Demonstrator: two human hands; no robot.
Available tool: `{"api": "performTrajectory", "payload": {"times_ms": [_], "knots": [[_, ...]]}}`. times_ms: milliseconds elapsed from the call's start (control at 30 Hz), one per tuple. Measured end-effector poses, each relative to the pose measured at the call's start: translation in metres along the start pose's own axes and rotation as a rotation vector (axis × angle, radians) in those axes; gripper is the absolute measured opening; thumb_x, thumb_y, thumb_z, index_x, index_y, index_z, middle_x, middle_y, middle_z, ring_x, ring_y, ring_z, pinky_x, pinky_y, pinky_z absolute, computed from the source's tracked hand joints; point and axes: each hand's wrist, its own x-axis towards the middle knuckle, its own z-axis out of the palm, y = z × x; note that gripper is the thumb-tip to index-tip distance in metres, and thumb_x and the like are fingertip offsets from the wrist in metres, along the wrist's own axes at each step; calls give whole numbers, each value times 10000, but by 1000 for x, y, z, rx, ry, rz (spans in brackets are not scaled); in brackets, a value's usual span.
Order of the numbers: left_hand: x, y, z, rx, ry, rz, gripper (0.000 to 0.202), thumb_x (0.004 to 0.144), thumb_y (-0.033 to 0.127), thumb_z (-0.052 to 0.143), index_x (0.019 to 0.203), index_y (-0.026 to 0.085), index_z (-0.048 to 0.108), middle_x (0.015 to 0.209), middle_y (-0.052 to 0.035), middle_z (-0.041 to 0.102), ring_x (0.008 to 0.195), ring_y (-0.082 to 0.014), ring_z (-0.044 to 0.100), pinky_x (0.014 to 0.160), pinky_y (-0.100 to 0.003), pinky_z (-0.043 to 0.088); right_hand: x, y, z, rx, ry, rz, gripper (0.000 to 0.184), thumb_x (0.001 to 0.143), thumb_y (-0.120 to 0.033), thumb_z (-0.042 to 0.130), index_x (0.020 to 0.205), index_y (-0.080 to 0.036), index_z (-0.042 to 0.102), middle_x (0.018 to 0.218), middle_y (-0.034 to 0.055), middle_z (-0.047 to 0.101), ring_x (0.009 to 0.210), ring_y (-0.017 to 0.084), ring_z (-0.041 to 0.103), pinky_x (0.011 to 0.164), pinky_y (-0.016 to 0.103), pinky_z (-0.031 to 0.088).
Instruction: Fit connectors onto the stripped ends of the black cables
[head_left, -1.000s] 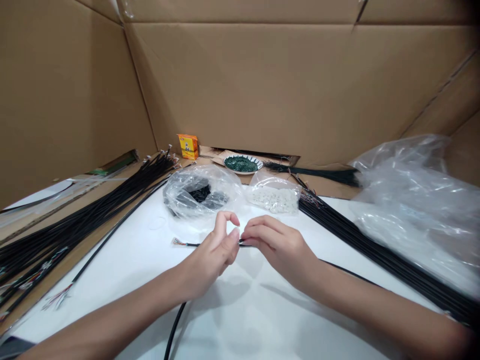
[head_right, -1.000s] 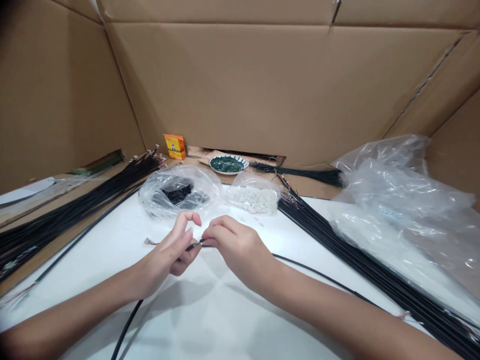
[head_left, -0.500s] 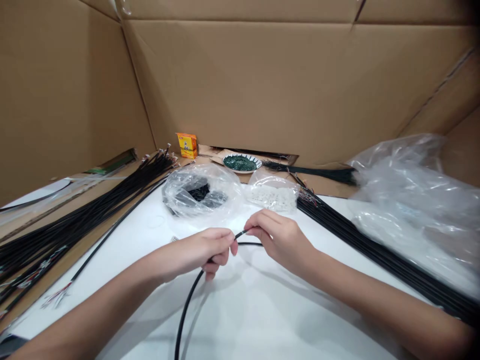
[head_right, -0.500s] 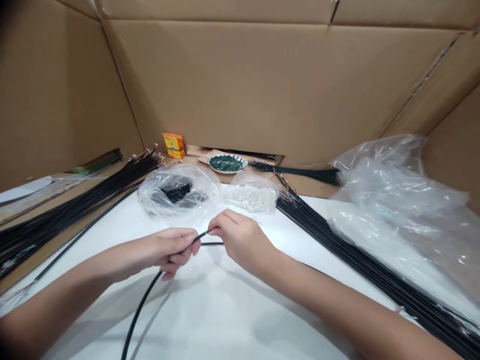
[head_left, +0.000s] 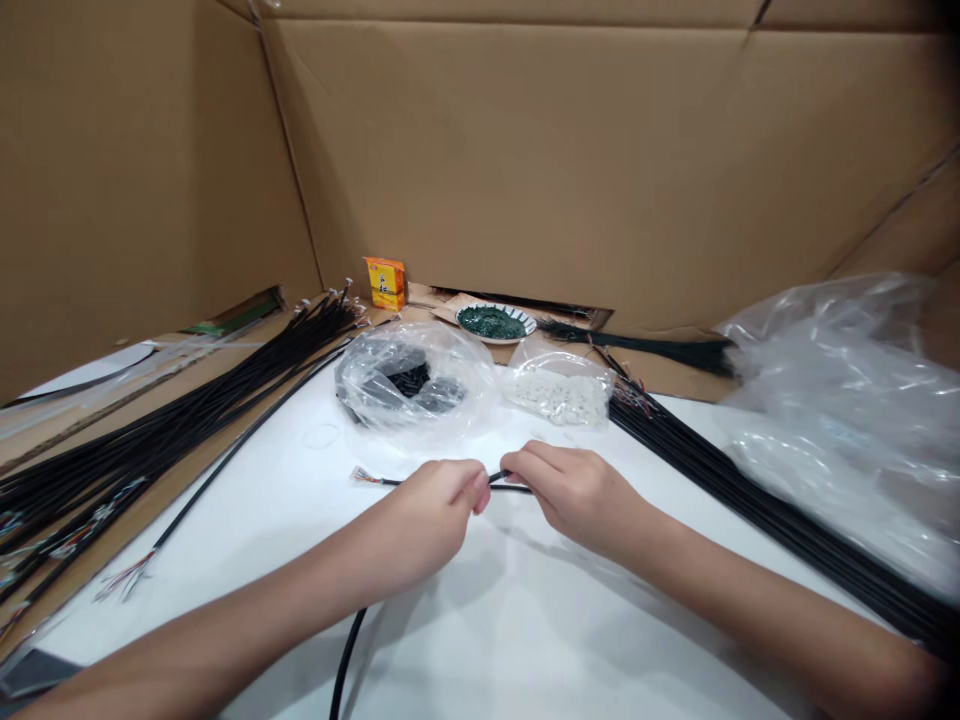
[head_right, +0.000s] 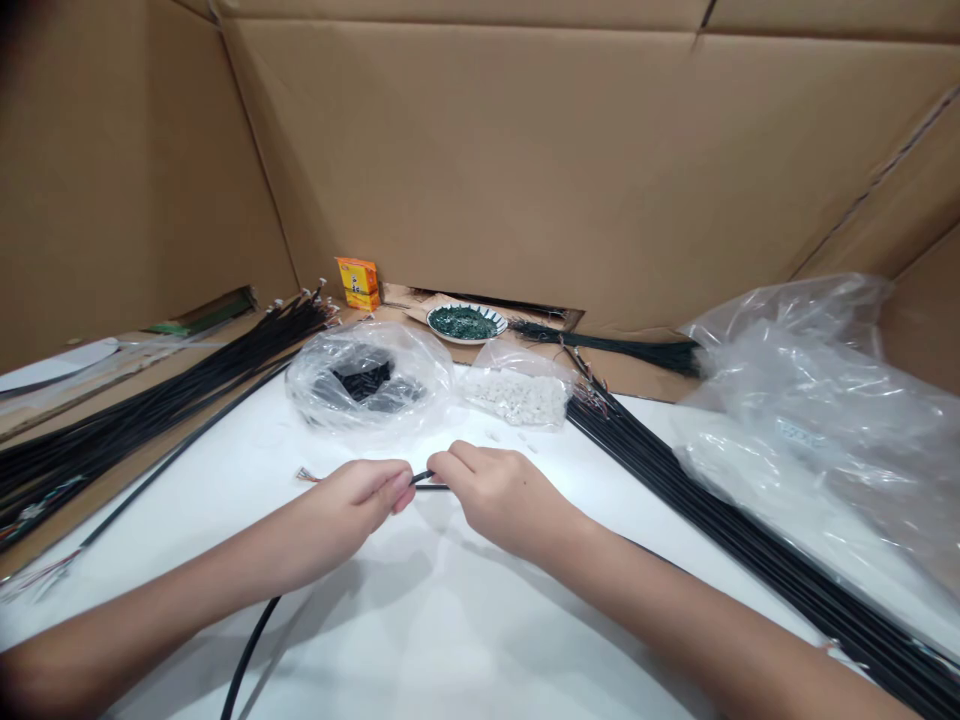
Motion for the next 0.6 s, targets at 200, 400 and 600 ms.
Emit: {"api": "performTrajectory", "payload": {"times_ms": [200, 400, 600], "knots": [[-2, 3, 6, 96, 40, 23, 207, 892, 255, 322, 735, 184, 437, 696, 22, 493, 656, -112, 416, 596, -245, 294, -2, -3, 1, 15, -14, -7, 258, 806, 10, 416, 943, -149, 567, 786, 9, 598, 622, 116, 535, 535, 223, 359], [-1, 0, 9, 39, -2, -5, 276, 925, 341, 291, 768, 191, 461, 724, 22, 493, 674, -113, 414, 602, -243, 302, 2, -12, -11, -82, -137, 32, 303, 788, 9, 405, 914, -185, 600, 738, -2, 563, 562, 116, 513, 487, 229, 317], [-1, 7, 4, -120, 4, -48, 425, 923, 555, 220, 862, 198, 441, 679, 28, 395, 628, -106, 347, 592, -236, 297, 2, -17, -18, 8, -163, 115, 404, 810, 7, 398, 1080, -219, 593, 784, 3, 571, 565, 100, 506, 516, 208, 369]]}}
